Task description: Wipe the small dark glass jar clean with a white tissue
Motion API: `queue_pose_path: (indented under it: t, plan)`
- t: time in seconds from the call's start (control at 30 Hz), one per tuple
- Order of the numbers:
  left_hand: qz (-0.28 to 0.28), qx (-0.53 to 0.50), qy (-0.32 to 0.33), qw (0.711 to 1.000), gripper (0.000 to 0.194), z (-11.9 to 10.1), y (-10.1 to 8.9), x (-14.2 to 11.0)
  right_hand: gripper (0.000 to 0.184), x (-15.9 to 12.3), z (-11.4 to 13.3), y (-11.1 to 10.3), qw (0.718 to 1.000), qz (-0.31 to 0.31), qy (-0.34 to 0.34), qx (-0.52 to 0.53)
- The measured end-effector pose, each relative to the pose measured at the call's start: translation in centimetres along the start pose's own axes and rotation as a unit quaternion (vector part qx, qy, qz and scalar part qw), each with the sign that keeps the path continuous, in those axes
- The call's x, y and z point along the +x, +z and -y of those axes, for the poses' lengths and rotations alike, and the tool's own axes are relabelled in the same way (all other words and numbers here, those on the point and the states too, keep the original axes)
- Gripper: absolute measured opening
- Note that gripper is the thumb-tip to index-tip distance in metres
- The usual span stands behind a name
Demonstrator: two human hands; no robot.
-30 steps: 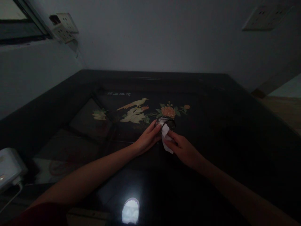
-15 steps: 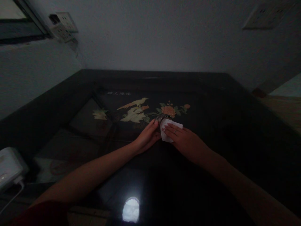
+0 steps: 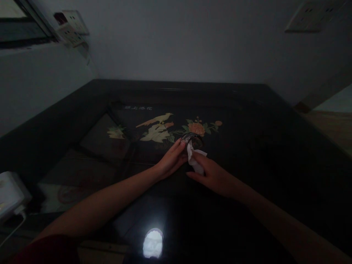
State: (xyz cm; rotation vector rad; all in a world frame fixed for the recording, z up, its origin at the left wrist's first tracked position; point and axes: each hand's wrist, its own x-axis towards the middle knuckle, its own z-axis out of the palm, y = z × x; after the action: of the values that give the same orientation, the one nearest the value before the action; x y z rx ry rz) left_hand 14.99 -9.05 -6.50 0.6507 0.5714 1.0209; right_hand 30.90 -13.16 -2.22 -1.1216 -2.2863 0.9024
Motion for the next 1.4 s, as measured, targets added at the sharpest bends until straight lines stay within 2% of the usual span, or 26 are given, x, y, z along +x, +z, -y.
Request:
queue_pose_path:
  t: [0.1, 0.23, 0.43, 0.5, 0.63, 0.7, 0.8, 0.9, 1.0, 1.1, 1.2, 1.3, 1.4]
  plan:
    - [0.008, 0.008, 0.012, 1.0, 0.027, 0.1, -0.2, 0.1, 0.054, 0.1, 0.2, 0.2, 0.997, -0.009, 0.038, 0.067]
    - [0.006, 0.006, 0.011, 1.0, 0.027, 0.1, -0.1, 0.0, 0.051, 0.1, -0.3, 0.5, 0.998, -0.024, 0.025, 0.049]
    - [0.008, -0.009, -0.006, 1.0, 0.029, -0.2, 0.2, -0.2, 0.045, -0.1, -1.1, -0.6, 0.991, 0.006, -0.017, -0.135]
    - [0.006, -0.014, -0.009, 1.0, 0.029, -0.2, 0.3, -0.1, 0.043, -0.1, -1.4, -1.1, 0.974, 0.02, -0.042, -0.221]
    - [-0.01, -0.032, -0.01, 0.999, 0.027, -0.2, 0.4, 0.0, 0.044, -0.2, -2.0, -1.2, 0.922, 0.013, -0.078, -0.378]
    - [-0.012, -0.036, -0.011, 0.999, 0.025, -0.2, 0.5, 0.1, 0.045, -0.2, -2.2, -1.1, 0.903, 0.008, -0.077, -0.422]
    - [-0.006, -0.032, -0.01, 0.999, 0.025, -0.2, 0.5, 0.1, 0.045, -0.2, -2.3, -1.0, 0.896, 0.005, -0.075, -0.438]
    - [-0.008, -0.025, -0.012, 1.0, 0.026, -0.2, 0.5, 0.0, 0.042, -0.3, -2.3, -0.9, 0.905, 0.001, -0.078, -0.418]
    - [0.0, -0.025, -0.008, 1.0, 0.026, -0.2, 0.4, -0.1, 0.04, -0.3, -1.9, -0.6, 0.928, -0.001, -0.079, -0.363]
    - [0.012, -0.016, -0.001, 1.0, 0.025, -0.1, 0.3, -0.1, 0.039, -0.2, -1.1, -0.4, 0.965, -0.006, -0.053, -0.257]
    - [0.024, 0.01, 0.006, 1.0, 0.027, 0.1, 0.1, -0.2, 0.038, 0.0, -0.1, -0.4, 0.994, -0.011, -0.015, -0.107]
    - [0.026, 0.022, 0.016, 0.999, 0.028, 0.3, -0.2, -0.2, 0.037, 0.2, 0.8, -0.7, 0.998, -0.022, 0.036, 0.052]
    - [0.019, 0.016, 0.02, 0.999, 0.028, 0.4, -0.2, -0.1, 0.041, 0.3, 1.1, -0.6, 0.991, -0.039, 0.053, 0.116]
